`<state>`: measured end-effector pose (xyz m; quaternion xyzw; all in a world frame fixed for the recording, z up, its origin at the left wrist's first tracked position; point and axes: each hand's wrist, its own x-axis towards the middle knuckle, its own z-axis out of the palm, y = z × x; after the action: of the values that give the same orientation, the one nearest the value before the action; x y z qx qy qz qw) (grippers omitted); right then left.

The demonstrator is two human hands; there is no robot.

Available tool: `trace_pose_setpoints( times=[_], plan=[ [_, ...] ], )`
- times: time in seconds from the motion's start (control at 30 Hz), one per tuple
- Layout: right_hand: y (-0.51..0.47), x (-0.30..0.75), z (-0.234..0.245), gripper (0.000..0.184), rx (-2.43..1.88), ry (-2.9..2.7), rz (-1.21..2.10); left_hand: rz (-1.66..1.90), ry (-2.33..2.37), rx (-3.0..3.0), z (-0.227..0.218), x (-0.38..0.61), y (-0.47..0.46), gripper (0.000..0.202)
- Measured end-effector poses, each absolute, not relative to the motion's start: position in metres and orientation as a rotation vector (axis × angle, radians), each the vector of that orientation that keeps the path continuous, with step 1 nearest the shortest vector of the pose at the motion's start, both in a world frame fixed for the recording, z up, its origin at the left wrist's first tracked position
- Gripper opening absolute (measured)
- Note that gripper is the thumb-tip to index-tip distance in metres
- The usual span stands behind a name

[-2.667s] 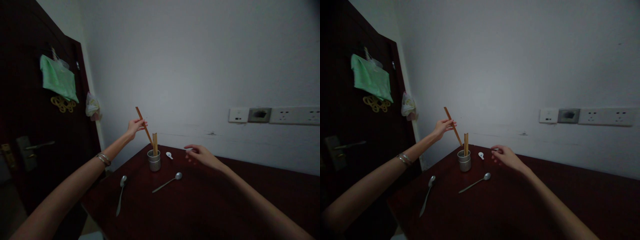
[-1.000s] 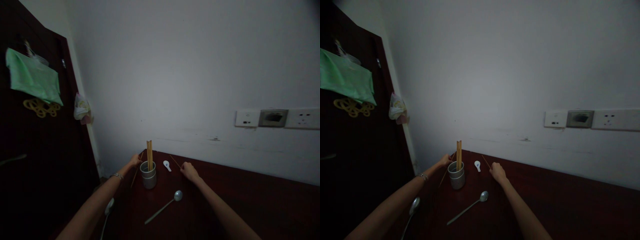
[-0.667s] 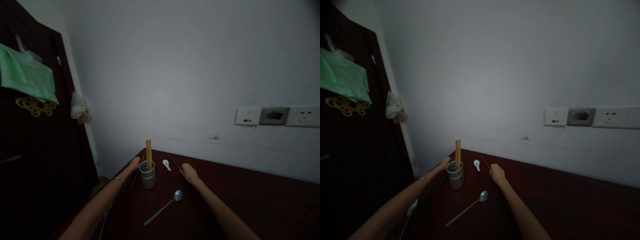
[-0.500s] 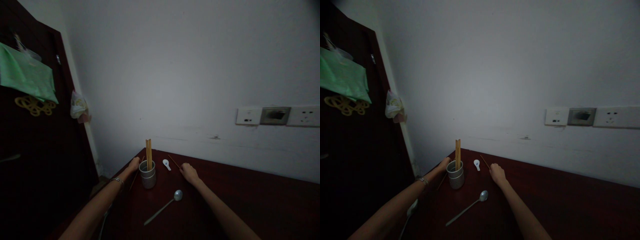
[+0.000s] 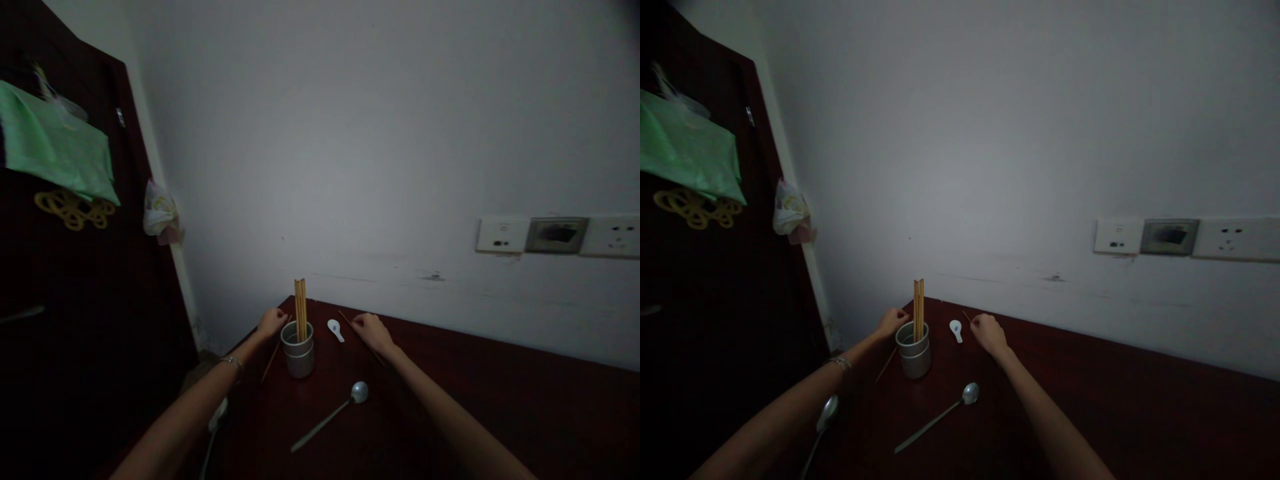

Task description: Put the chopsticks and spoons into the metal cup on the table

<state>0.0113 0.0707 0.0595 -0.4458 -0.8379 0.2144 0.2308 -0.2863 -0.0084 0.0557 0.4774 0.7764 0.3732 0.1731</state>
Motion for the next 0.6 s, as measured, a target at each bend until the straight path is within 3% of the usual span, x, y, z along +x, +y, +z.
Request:
trace_pose_setpoints(
  times=[0.13,0.27,0.6],
  plan=[
    [0.062,-0.022,0.08,0.027,-0.996,-2.15,0.838,1.37,1.838,1.26,0.088,-0.27,-0.01,0.029],
    [0.048,-0.056,0.094,0.037,-0.841,-2.066,1.026,1.391,1.538,1.24,0.112,-0.247,-0.024,0.036],
    [0.028,-0.079,0.095,0.037,-0.822,-2.119,0.978,1.393,1.474,1.224,0.099,-0.233,-0.025,0.031]
  ],
)
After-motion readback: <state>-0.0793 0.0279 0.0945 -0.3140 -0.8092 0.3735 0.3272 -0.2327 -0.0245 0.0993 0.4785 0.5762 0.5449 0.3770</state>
